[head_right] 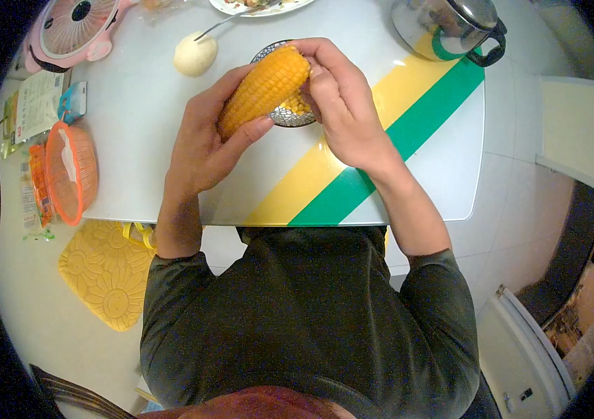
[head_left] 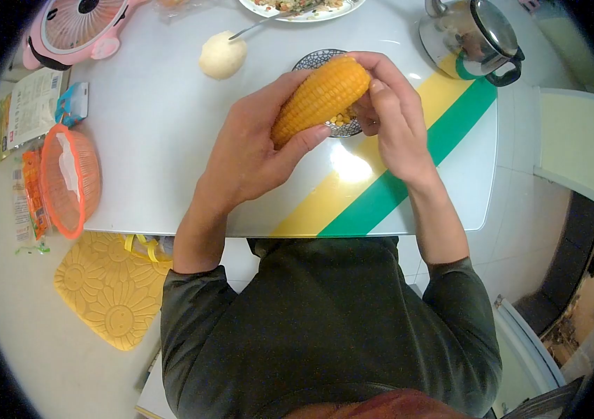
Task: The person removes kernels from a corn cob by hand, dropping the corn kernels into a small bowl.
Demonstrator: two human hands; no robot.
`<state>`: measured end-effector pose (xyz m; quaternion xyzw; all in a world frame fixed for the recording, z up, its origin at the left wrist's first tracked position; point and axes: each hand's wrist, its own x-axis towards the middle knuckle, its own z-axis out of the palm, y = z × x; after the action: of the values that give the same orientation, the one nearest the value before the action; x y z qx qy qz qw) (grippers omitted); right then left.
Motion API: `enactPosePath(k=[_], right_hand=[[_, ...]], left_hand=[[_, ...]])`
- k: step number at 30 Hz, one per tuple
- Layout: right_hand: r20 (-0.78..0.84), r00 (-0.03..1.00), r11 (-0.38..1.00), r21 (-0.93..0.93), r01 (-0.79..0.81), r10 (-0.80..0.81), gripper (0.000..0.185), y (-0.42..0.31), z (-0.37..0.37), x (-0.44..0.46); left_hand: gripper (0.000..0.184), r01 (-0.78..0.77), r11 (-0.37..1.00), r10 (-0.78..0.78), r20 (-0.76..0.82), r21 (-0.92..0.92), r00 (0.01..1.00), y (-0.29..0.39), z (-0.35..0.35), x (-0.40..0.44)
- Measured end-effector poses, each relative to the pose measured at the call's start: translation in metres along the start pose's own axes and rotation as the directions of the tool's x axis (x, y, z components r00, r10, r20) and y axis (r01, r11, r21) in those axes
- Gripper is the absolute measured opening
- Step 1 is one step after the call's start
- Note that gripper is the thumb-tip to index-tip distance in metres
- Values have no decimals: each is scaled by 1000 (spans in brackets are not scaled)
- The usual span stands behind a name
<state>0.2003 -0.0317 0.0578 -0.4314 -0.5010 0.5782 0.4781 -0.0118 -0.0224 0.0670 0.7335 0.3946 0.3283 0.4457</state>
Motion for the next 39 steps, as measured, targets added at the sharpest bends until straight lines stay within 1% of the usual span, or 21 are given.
enactPosePath(k=[5,7,8,10,13,17,20,23,26,29,35,39], right_hand=[[7,1000,999,-37,-13,13,35,1,-1,2],[-1,1000,999,-37,-10,9,36,0,2,3],[0,1000,999,-26,-24,24,39,1,2,3],[5,999,999,-4,-54,54,45,1,-1,3],[36,994,992,76,-102,100,49,-3,-2,3],[64,995,996,33,-81,79,47,-3,-3,1],[86,996,998,42,-43,39,47,5,-6,2],[102,995,999,27,-24,21,46,7,-7,2],[111,993,999,32,-34,30,43,4,-6,1],[124,991,997,41,-60,55,38,1,-9,1],[95,994,998,-3,-62,63,36,1,-8,1],[88,993,997,-32,-72,75,36,-2,-7,1]], left_hand=[[51,11,1000,-11,14,20,1000,-1,-3,0],[50,32,999,-32,31,-15,999,1,-4,1],[50,43,999,-41,39,-32,998,2,-5,2],[50,42,999,-41,39,-3,998,3,-7,3],[49,39,999,-39,40,-2,998,-1,-8,2],[49,60,998,-58,58,-33,997,0,-8,1],[49,36,999,-34,66,-27,997,-2,-9,2],[50,-61,996,60,-17,-68,998,-10,-3,2],[50,-62,994,60,-20,-85,998,-12,-3,2],[49,80,994,-73,96,-72,993,-3,-10,1],[50,91,991,-81,93,-103,992,-3,-8,1],[51,105,991,-96,96,-87,991,-1,-9,1]])
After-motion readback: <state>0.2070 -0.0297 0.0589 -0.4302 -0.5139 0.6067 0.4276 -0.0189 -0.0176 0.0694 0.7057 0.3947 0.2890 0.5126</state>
